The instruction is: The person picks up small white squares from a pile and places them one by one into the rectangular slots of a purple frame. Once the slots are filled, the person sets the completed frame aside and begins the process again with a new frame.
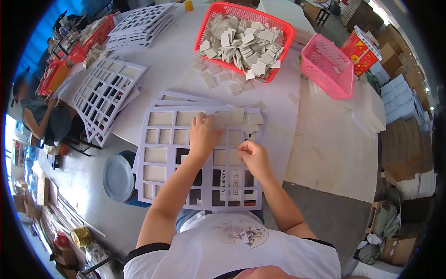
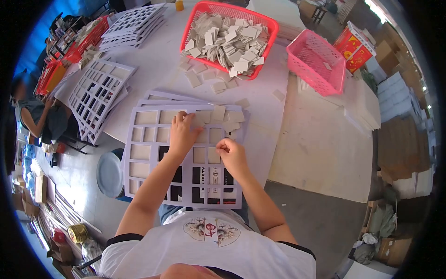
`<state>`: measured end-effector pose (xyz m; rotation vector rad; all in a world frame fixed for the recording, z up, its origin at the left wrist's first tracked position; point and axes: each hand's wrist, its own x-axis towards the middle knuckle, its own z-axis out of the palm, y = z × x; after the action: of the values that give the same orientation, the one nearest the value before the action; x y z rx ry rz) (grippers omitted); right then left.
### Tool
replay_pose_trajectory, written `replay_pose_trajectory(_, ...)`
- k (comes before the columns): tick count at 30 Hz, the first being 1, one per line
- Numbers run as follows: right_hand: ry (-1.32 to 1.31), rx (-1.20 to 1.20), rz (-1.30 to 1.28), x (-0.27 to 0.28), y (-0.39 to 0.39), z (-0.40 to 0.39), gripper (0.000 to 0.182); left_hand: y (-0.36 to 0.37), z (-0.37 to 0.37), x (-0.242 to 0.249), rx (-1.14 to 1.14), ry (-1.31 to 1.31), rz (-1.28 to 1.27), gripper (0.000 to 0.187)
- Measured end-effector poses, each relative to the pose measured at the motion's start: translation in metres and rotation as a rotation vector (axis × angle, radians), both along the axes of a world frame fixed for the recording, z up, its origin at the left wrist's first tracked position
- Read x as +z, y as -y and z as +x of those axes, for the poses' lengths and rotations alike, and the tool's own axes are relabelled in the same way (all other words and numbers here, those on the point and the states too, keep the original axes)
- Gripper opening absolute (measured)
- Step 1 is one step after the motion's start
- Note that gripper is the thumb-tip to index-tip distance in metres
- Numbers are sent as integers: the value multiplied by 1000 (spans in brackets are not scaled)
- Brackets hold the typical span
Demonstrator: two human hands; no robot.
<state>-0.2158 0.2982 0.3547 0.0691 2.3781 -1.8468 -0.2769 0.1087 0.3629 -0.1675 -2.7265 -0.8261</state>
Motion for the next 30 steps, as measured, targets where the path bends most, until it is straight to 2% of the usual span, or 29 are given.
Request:
replay_pose_trajectory(3,-39,1,60,0,0,4,6,0,-2,-3,-18,-17,75,40)
replay_pose_trajectory(6,-396,-16,390,-13,6,9,9,7,-1,-8,-2,23,262,35)
replay_pose_trajectory(9,-434,169,676,-7,1,10,12,17,16,16,6,169,392,27)
replay_pose_trajectory(12,-555,148,535,-1,-6,5,9,30,40,21,-79,389,498,21)
replay_pose_trajectory(15,-592,-154,378,8,-21,-24,14,38,70,16,-222,555,594,19)
replay_pose_trajectory(17,-421,-278,409,21,-31,-51,21,39,84,24,-262,666,587,16)
replay_pose_trajectory(18,-368,-313,501,10,-35,-62,23,39,90,28,-279,718,585,15)
replay_pose_trajectory(20,-283,-382,683,-15,-38,-84,27,35,96,27,-301,646,490,13)
replay_pose_trajectory(21,-187,-287,671,-17,-39,-86,33,34,98,21,-304,609,429,15)
replay_pose_trajectory(24,-170,-319,587,1,-29,-80,33,28,105,19,-275,535,355,15)
replay_pose_trajectory(27,-313,-364,427,-18,-34,-84,30,27,108,15,-272,469,321,12)
replay_pose_trajectory(30,-244,-381,83,-10,-36,-82,30,28,106,14,-311,469,294,11)
